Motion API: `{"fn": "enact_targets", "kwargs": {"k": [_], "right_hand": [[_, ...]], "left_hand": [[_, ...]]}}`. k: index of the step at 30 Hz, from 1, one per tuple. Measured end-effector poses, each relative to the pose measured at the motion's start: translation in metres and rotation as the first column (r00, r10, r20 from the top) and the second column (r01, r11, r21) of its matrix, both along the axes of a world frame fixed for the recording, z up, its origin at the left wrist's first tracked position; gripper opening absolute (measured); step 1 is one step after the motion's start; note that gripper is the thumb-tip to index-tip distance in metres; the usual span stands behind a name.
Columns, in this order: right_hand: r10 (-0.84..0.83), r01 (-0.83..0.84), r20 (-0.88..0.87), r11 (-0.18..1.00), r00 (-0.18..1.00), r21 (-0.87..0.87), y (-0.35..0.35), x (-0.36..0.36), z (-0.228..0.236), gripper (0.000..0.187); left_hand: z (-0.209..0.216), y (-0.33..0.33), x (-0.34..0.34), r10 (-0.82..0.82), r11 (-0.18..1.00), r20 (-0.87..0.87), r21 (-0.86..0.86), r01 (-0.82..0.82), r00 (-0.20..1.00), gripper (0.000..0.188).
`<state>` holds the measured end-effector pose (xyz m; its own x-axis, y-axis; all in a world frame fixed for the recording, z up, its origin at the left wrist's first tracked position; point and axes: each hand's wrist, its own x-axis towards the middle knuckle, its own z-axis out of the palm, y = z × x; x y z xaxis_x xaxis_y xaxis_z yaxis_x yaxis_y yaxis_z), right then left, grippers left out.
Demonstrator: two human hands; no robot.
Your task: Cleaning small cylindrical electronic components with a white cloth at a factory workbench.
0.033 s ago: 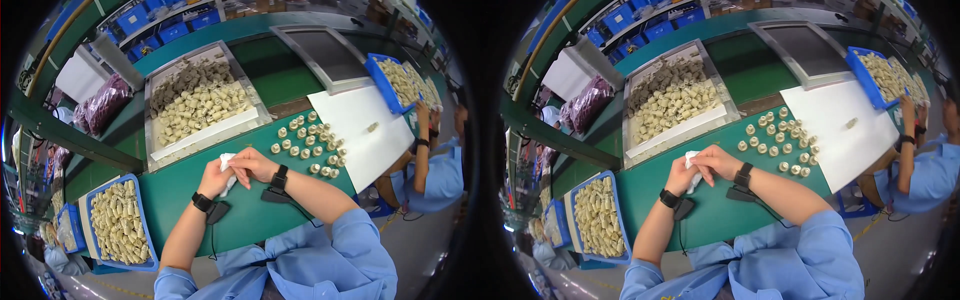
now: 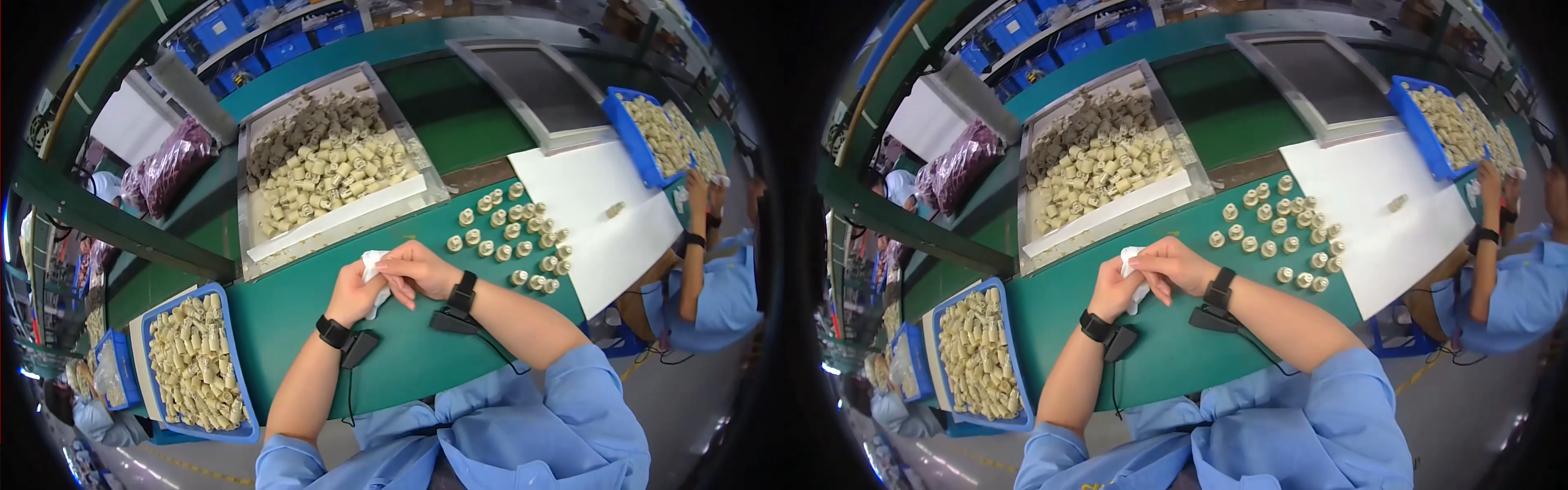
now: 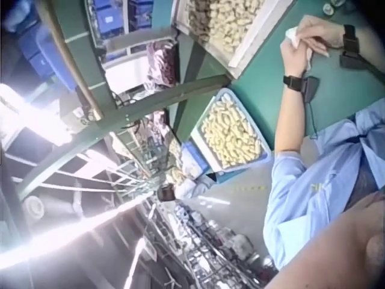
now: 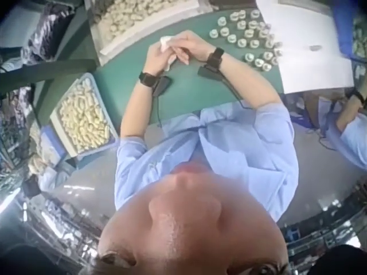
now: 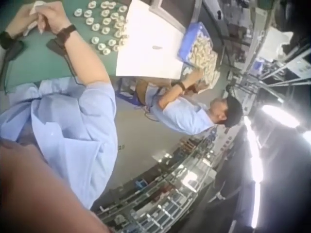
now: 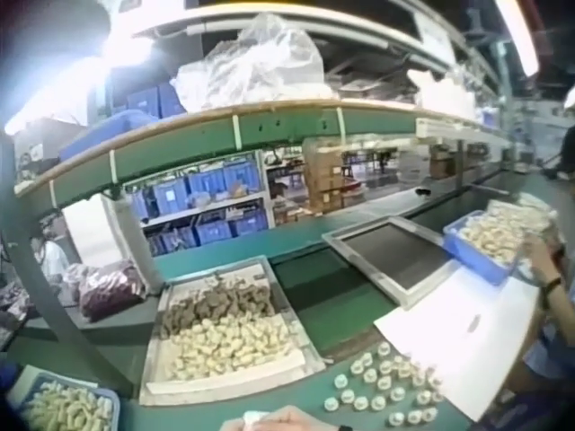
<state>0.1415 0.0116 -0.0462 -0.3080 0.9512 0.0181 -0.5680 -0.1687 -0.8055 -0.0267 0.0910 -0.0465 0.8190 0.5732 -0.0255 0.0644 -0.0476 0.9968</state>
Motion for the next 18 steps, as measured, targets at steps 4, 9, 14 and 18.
{"fn": "enact_targets", "kwargs": {"k": [4, 9, 14, 18], "right_hand": [[-0.020, 0.020, 0.005, 0.997, 1.000, -0.081, -0.007, 0.004, 0.010, 0.041], [-0.043, 0.043, 0.003, 0.993, 0.999, -0.109, -0.007, 0.009, 0.011, 0.040], [-0.042, 0.040, -0.052, 0.998, 0.998, -0.047, -0.003, 0.011, 0.003, 0.034], [-0.126, 0.129, 0.041, 0.989, 0.991, -0.069, -0.002, 0.002, 0.008, 0.044]], "left_hand": [[-0.010, -0.018, -0.009, 0.114, 0.993, 0.020, -0.039, -0.113, 0.993, 0.019], [-0.007, -0.011, -0.009, 0.078, 0.983, 0.053, -0.172, -0.068, 0.996, 0.021], [-0.004, -0.012, -0.004, 0.041, 0.996, 0.046, 0.083, -0.044, 0.998, 0.021], [-0.003, -0.015, -0.007, 0.073, 0.992, 0.027, 0.097, -0.075, 0.997, 0.019]]}}
